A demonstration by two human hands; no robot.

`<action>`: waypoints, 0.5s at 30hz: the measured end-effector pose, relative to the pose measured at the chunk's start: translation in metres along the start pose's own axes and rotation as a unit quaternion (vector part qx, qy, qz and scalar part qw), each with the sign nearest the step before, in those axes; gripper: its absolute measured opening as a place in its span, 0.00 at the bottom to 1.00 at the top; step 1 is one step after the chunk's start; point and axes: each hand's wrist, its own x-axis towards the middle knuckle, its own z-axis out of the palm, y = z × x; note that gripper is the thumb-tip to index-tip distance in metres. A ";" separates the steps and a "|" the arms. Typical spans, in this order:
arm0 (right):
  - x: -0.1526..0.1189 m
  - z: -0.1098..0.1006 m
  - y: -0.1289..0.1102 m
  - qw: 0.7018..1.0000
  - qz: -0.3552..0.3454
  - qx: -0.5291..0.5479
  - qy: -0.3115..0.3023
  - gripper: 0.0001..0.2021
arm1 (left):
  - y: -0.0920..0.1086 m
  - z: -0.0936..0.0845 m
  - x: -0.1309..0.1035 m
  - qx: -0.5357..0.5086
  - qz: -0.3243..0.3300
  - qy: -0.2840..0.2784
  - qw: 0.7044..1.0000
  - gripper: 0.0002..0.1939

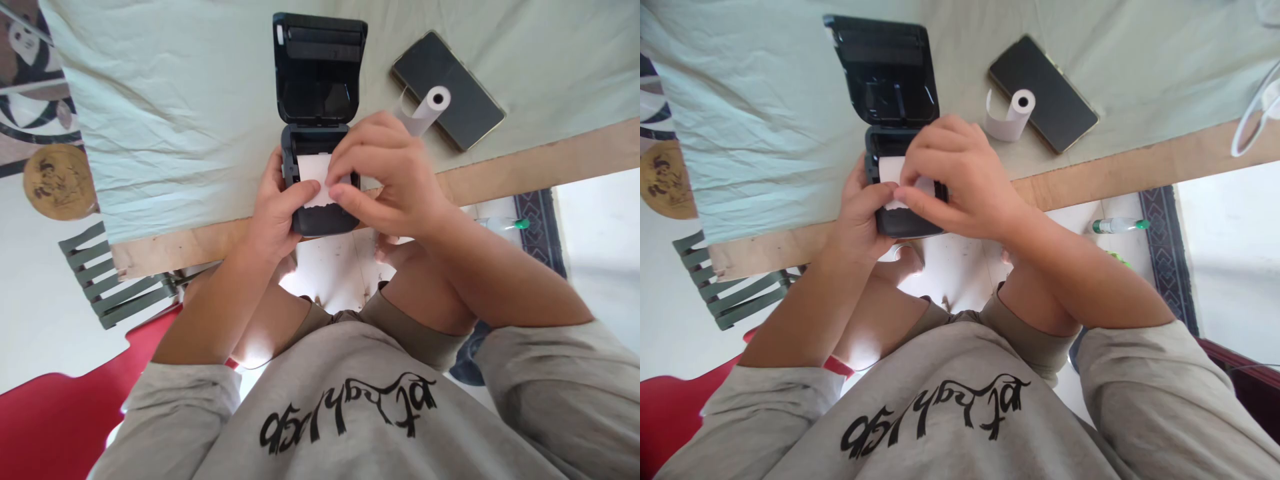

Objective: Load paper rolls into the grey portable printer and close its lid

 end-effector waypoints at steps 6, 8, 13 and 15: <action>0.004 -0.001 0.003 0.998 0.039 0.000 0.053 0.16 | 0.000 0.000 0.000 -0.036 -0.003 -0.011 0.999 0.17; 0.004 -0.002 0.003 0.999 0.015 0.021 0.036 0.18 | 0.001 0.001 0.000 -0.038 -0.003 -0.003 0.999 0.16; 0.001 -0.008 0.000 0.991 0.038 0.094 0.084 0.18 | 0.002 0.000 -0.001 0.022 -0.021 0.011 0.999 0.18; 0.003 -0.009 0.001 0.981 0.062 0.138 0.124 0.21 | 0.002 -0.001 -0.001 0.032 -0.023 0.002 0.999 0.21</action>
